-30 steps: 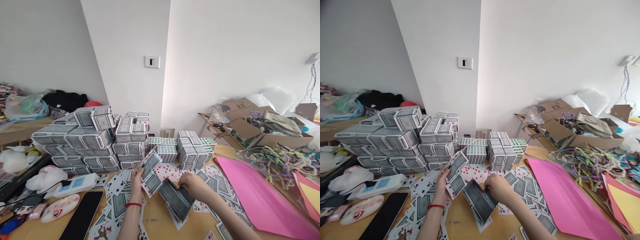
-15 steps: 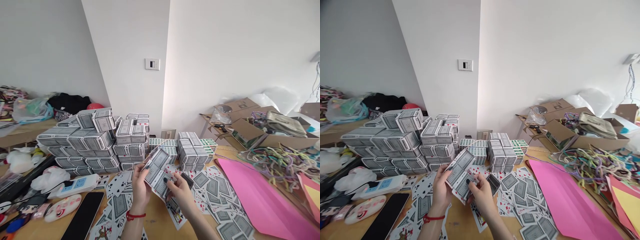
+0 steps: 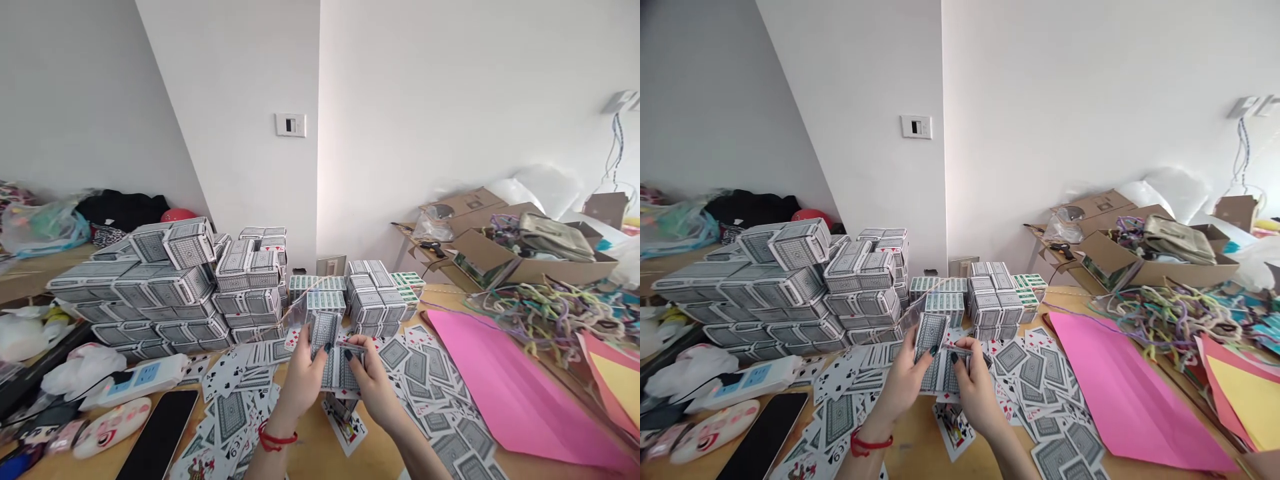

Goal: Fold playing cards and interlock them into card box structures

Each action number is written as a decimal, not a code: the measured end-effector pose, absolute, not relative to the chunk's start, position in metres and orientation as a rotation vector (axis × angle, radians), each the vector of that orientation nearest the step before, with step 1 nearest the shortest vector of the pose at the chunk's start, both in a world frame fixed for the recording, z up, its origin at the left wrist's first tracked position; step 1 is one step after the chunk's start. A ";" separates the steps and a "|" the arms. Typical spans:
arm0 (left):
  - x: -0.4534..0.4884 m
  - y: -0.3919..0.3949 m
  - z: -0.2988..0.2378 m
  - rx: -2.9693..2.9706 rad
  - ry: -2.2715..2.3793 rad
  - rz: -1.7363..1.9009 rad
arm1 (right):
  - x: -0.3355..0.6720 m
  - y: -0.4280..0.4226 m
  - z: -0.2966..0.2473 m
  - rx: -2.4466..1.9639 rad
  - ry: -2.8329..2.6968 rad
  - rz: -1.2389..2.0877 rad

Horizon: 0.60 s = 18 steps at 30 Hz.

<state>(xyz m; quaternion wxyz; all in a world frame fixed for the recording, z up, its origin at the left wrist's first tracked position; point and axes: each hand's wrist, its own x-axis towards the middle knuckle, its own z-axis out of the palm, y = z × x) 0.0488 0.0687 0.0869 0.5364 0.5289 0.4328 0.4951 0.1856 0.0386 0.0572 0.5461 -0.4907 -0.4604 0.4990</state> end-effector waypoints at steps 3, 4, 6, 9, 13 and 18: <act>0.059 0.068 0.082 1.122 1.029 1.195 | 0.198 0.038 0.059 -1.110 -1.029 1.338; 0.061 0.068 0.081 1.034 1.007 1.179 | 0.203 0.037 0.061 -1.059 -0.995 1.416; 0.064 0.069 0.081 0.829 0.953 1.128 | 0.212 0.033 0.064 -0.906 -0.933 1.521; 0.071 0.069 0.085 0.590 0.940 1.065 | 0.222 0.027 0.067 -0.719 -0.951 1.489; 0.083 0.071 0.091 0.582 0.881 1.046 | 0.224 0.026 0.069 -0.919 -0.974 1.357; 0.089 0.082 0.095 0.887 0.829 1.058 | 0.227 0.036 0.074 -1.045 -1.071 1.199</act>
